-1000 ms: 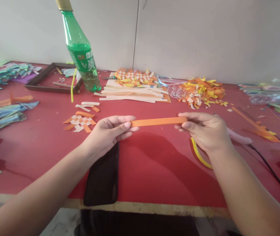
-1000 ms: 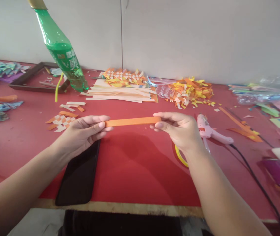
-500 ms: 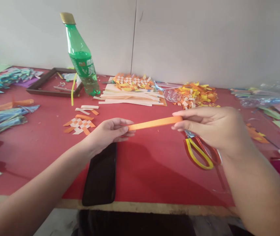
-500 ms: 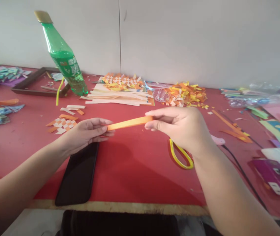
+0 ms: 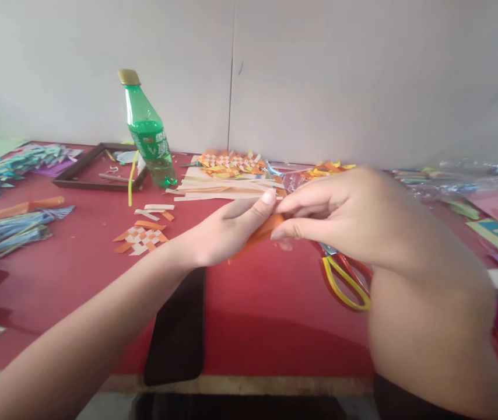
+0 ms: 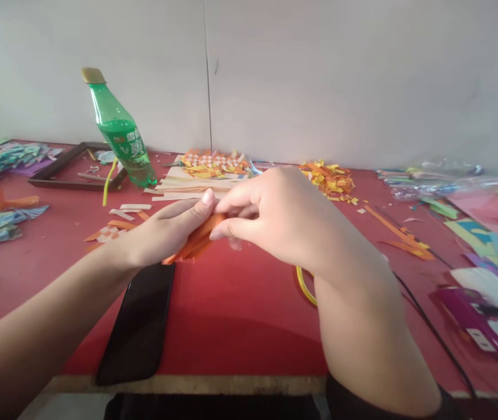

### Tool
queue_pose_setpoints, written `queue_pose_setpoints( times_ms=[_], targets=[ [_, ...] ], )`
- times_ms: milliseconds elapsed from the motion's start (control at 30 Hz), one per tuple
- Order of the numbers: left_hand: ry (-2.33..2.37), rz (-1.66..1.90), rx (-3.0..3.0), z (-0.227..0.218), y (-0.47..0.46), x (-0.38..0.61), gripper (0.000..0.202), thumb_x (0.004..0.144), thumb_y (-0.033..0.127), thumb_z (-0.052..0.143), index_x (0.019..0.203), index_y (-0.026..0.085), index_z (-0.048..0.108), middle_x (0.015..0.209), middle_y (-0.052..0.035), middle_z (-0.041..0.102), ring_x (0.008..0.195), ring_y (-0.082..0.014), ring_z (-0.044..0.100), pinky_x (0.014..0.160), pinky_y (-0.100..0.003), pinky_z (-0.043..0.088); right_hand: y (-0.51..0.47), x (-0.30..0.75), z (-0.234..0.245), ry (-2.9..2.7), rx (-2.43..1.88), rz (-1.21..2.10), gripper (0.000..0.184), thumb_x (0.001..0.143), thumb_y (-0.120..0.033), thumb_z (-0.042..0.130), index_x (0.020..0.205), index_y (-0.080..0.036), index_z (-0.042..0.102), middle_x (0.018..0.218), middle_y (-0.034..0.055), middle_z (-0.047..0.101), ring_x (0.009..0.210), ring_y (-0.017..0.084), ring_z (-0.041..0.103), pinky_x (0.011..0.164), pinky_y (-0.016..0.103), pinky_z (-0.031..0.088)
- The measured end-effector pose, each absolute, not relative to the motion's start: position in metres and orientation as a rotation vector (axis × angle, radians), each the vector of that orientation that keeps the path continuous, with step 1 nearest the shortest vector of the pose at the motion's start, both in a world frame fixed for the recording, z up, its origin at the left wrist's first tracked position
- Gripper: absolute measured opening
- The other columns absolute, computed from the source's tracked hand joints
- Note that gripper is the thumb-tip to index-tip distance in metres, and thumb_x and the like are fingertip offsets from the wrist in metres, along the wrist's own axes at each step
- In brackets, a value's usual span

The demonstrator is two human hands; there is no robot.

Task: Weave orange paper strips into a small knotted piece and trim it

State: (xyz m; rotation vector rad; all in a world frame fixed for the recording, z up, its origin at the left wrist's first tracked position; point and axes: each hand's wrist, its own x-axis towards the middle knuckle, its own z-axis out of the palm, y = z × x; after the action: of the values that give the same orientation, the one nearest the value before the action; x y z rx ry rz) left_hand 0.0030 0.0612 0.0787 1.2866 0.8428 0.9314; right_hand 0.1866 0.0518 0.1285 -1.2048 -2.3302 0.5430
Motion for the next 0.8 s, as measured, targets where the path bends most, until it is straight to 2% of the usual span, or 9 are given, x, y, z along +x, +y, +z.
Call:
queue_pose_setpoints(
  times_ms=[67,200,333,433,600,800],
  targets=[
    [0.722,0.801,1.491,0.076,0.066,0.005,0.046,0.091,0.053,0.052,0.07,0.019,0.074,0.057,-0.0035,0.065,0.059,-0.0171,0.061,0.062,-0.026,0.05,0.054,0.189,0.128,-2.311,-1.204,0.62,0.013,0.08,-0.023,0.074,0.068,-0.025,0.077,0.056,-0.0042,0.068,0.05,0.012,0.055,0.049,0.026,0.034],
    [0.624,0.659,1.612,0.071,0.076,0.005,0.057,0.094,0.061,0.037,0.075,0.02,0.071,0.068,-0.0064,0.068,0.066,-0.0178,0.062,0.064,-0.025,0.05,0.062,0.196,0.123,-2.31,-1.186,0.621,0.011,0.081,-0.03,0.074,0.073,-0.024,0.079,0.061,-0.0024,0.069,0.053,0.012,0.056,0.051,0.025,0.036],
    [0.562,0.648,1.498,0.066,0.082,0.006,0.05,0.093,0.061,0.041,0.072,0.02,0.062,0.067,-0.0014,0.056,0.062,-0.0136,0.052,0.065,-0.025,0.048,0.068,0.199,0.12,-2.318,-1.204,0.558,0.016,0.079,-0.037,0.075,0.076,-0.023,0.08,0.064,-0.0009,0.067,0.058,0.012,0.056,0.051,0.024,0.036],
    [0.508,0.636,1.371,0.063,0.081,0.008,0.045,0.089,0.061,0.05,0.073,0.02,0.06,0.067,0.0001,0.051,0.06,-0.0128,0.047,0.065,-0.027,0.046,0.07,0.198,0.121,-2.325,-1.244,0.605,0.015,0.08,-0.035,0.073,0.074,-0.023,0.08,0.061,-0.0016,0.064,0.056,0.011,0.054,0.049,0.024,0.036],
    [0.435,0.614,1.154,0.061,0.08,0.013,0.038,0.082,0.056,0.065,0.074,0.019,0.062,0.067,0.0009,0.049,0.06,-0.0122,0.045,0.064,-0.027,0.045,0.072,0.198,0.124,-2.24,-1.245,0.719,0.007,0.079,-0.027,0.074,0.075,-0.024,0.079,0.064,-0.001,0.069,0.058,0.013,0.061,0.052,0.025,0.041],
    [0.422,0.653,1.219,0.054,0.083,0.018,0.039,0.089,0.054,0.058,0.079,0.017,0.064,0.068,0.0,0.048,0.063,-0.0123,0.045,0.063,-0.025,0.043,0.076,0.201,0.121,-2.208,-1.295,0.819,0.005,0.078,-0.027,0.074,0.078,-0.024,0.078,0.064,-0.0024,0.071,0.059,0.015,0.066,0.059,0.027,0.047]
  ],
)
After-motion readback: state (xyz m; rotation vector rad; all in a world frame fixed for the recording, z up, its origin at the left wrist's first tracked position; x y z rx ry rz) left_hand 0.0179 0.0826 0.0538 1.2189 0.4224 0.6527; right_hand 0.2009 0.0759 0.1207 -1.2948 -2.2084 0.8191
